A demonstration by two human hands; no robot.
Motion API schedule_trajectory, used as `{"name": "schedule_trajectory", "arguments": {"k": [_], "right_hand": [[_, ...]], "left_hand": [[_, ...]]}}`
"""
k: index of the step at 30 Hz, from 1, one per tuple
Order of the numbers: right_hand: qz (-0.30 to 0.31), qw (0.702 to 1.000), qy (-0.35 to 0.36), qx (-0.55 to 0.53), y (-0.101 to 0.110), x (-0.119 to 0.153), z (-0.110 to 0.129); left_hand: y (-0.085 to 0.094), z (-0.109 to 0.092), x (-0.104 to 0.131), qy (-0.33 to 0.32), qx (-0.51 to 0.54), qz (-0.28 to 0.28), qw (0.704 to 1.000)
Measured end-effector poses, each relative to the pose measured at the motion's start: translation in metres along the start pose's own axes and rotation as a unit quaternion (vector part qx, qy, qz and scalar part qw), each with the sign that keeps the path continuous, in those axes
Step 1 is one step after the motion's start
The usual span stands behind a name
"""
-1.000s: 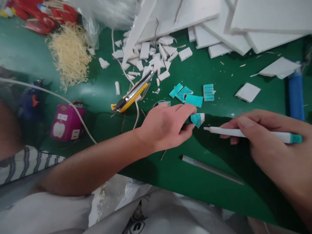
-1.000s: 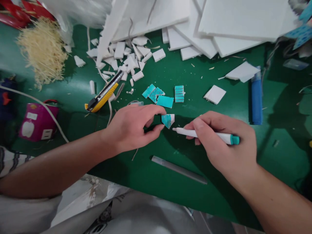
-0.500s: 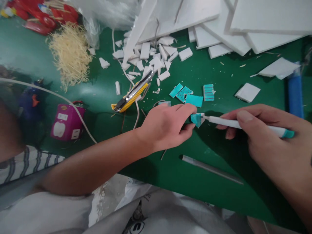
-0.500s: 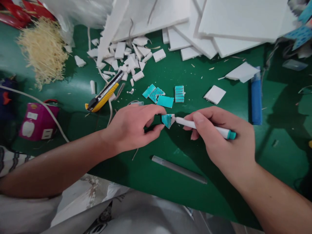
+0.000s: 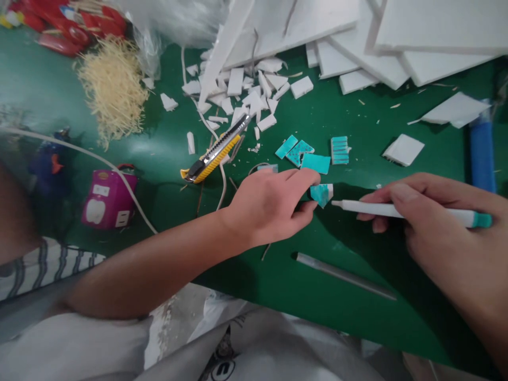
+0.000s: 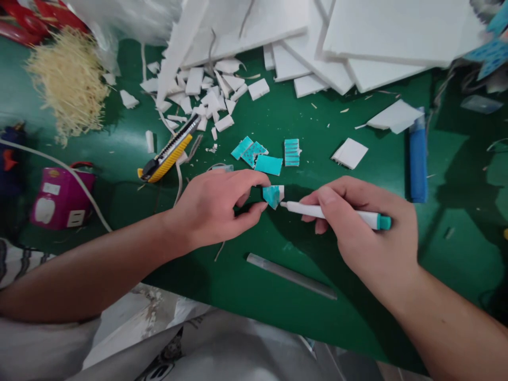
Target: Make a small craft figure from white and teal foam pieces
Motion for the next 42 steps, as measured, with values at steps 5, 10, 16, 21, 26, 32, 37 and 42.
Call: {"name": "schedule_trajectory", "arguments": {"k": [5, 10, 16, 21, 26, 32, 37, 42], "right_hand": [[-0.004, 1.000, -0.008, 0.007, -0.0004, 0.0004, -0.0019], [-0.030, 0.999, 0.003, 0.010, 0.0018, -0.0005, -0.0039], [-0.027, 0.998, 0.016, 0.052, 0.0010, -0.0016, -0.0011], [-0.022, 0.999, 0.006, 0.027, 0.0003, -0.0012, 0.0007], [-0.028, 0.998, 0.005, 0.055, 0.0018, 0.0002, 0.0001], [-0.022, 0.999, 0.004, 0.028, 0.0016, -0.0002, 0.0001], [-0.032, 0.998, 0.000, 0.060, -0.0003, -0.0018, 0.0023], [-0.030, 0.999, -0.002, 0.035, -0.0002, -0.0036, 0.0026]], "left_hand": [[0.0007, 0.0001, 0.0002, -0.007, 0.002, -0.010, 1.000], [0.0001, 0.0005, 0.0003, -0.002, 0.002, -0.004, 1.000], [0.0010, -0.0007, -0.0005, 0.003, 0.005, 0.002, 1.000], [0.0009, -0.0008, -0.0010, 0.002, 0.004, 0.007, 1.000], [0.0010, -0.0008, -0.0011, 0.009, 0.006, 0.014, 1.000], [0.0004, -0.0004, -0.0010, 0.008, 0.005, 0.014, 1.000], [0.0011, -0.0004, -0.0007, 0.000, 0.007, 0.002, 1.000], [0.0016, -0.0011, -0.0009, 0.001, 0.008, 0.007, 1.000]]}}
Point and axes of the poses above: each hand's wrist, its own x-axis away from the middle knuckle, its own y-axis out of the back of the hand, z = x × y, the point moved 5 cm from there along -x, towards the middle knuckle, and after that the axes turned 1 degree about -z, right-handed, at the moved point
